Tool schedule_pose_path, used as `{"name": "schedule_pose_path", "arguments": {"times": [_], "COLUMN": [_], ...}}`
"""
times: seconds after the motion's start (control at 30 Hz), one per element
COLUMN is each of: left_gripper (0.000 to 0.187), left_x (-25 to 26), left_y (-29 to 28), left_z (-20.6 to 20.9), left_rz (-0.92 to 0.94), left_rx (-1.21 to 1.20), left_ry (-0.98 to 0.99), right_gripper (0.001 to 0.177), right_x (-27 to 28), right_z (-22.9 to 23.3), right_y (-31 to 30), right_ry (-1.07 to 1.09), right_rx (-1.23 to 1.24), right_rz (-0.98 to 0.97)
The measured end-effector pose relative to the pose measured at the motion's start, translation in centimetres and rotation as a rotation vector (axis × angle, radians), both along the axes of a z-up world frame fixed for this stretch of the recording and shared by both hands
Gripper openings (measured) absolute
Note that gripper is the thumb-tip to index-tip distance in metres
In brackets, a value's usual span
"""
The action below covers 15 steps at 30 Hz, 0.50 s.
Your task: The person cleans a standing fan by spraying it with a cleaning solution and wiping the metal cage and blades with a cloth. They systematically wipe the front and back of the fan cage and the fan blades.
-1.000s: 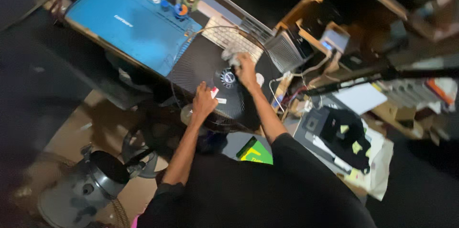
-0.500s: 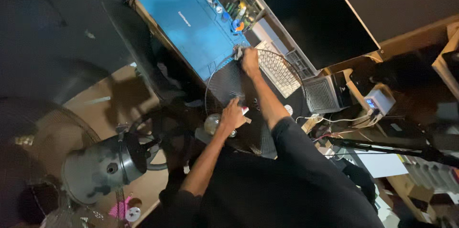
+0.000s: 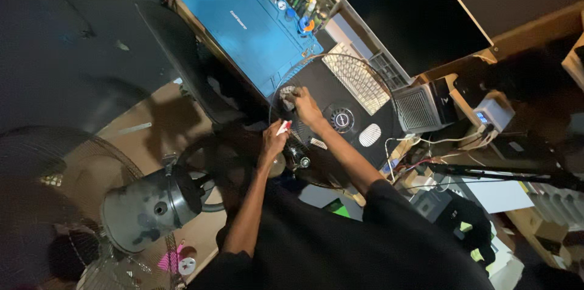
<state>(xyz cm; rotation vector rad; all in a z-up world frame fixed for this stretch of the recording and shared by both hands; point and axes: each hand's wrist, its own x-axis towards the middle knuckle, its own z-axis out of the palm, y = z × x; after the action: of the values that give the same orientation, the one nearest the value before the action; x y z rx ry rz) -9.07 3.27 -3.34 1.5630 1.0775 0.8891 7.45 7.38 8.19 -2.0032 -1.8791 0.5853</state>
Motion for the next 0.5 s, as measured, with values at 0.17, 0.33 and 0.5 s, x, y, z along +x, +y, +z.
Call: {"name": "schedule_pose_path", "arguments": {"times": [0.17,0.33,0.5], "left_gripper": [0.022,0.026,0.025], "left_x": [-0.5,-1.7,-3.3], "left_y": [0.4,1.0,0.4], "left_z": [0.9,1.8,0.0], "left_rz": [-0.037,-0.049,0.28], "left_rx": [0.085,-0.322,-0.499], "left_ry": [0.085,0.081,-0.015], "right_gripper": [0.035,0.038,0.039], "right_x": [-2.3,-0.9,-2.4], "right_z": [-2.3,-1.2,1.9], "right_y": [3.0,1.6,-4.3], "right_ry": [-0.309,-0.082,0.067], "right_rx": [0.137,0.325,0.277], "right_rz": [0.045,-0.062,-0.157]}}
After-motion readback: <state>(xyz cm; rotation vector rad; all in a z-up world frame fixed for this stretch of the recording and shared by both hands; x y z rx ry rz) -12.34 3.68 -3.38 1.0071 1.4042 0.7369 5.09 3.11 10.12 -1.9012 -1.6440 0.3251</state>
